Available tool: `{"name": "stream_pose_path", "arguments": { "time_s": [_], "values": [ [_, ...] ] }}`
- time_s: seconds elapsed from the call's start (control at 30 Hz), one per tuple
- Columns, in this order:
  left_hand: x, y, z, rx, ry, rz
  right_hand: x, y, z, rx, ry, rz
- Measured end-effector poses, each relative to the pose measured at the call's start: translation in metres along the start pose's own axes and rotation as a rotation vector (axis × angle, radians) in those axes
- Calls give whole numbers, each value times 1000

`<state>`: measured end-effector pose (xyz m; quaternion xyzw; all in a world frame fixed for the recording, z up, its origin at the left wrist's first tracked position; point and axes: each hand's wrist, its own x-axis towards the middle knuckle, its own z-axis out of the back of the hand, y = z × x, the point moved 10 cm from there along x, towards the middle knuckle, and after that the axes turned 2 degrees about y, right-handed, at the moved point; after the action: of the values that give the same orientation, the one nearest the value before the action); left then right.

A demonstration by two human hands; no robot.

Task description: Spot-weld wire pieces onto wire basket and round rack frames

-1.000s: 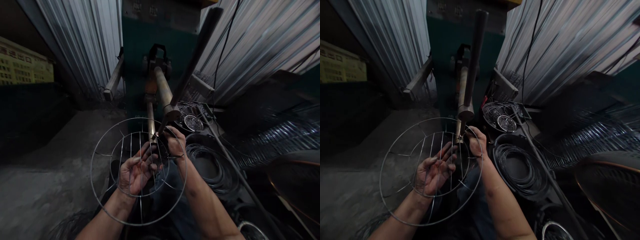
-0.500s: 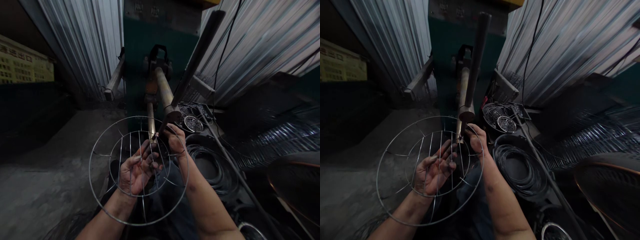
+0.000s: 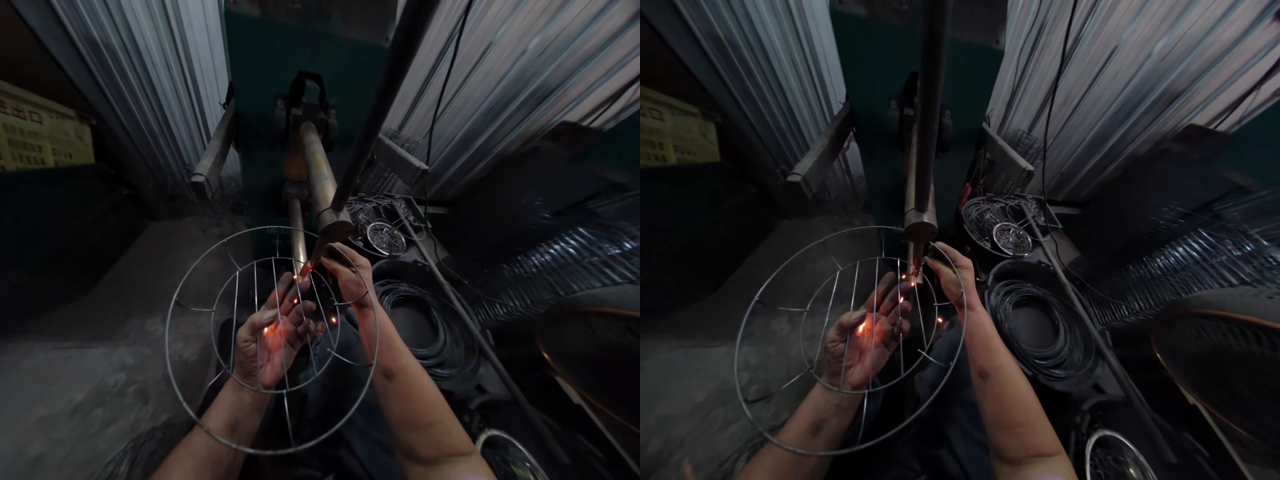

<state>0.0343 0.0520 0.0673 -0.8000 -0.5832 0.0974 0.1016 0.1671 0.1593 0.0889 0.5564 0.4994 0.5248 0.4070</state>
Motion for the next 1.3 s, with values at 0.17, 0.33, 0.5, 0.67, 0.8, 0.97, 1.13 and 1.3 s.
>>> {"name": "stream_pose_path", "arguments": {
  "time_s": [0.17, 0.33, 0.5, 0.67, 0.8, 0.97, 1.13, 1.3],
  "values": [
    [1, 5, 2, 42, 4, 13, -42, -8, 21, 90, 163, -153],
    [-1, 7, 2, 82, 15, -52, -54, -14, 38, 85, -118, -97],
    [-2, -5, 5, 127, -58, -143, -43, -14, 25, 50, -320, -16],
    [3, -20, 4, 115, -88, -195, -23, 2, 10, 15, -273, 68],
    [10, -26, 5, 103, -110, -198, -10, 4, 7, -27, -215, 113],
    [13, -27, 6, 112, -132, -209, -4, 0, 6, -7, -165, 122],
    [16, -29, 4, 137, -131, -234, 3, -5, 2, 15, -149, 79],
    [18, -29, 9, 128, -158, -233, 10, -3, -4, 40, -144, 107]
  ]
}}
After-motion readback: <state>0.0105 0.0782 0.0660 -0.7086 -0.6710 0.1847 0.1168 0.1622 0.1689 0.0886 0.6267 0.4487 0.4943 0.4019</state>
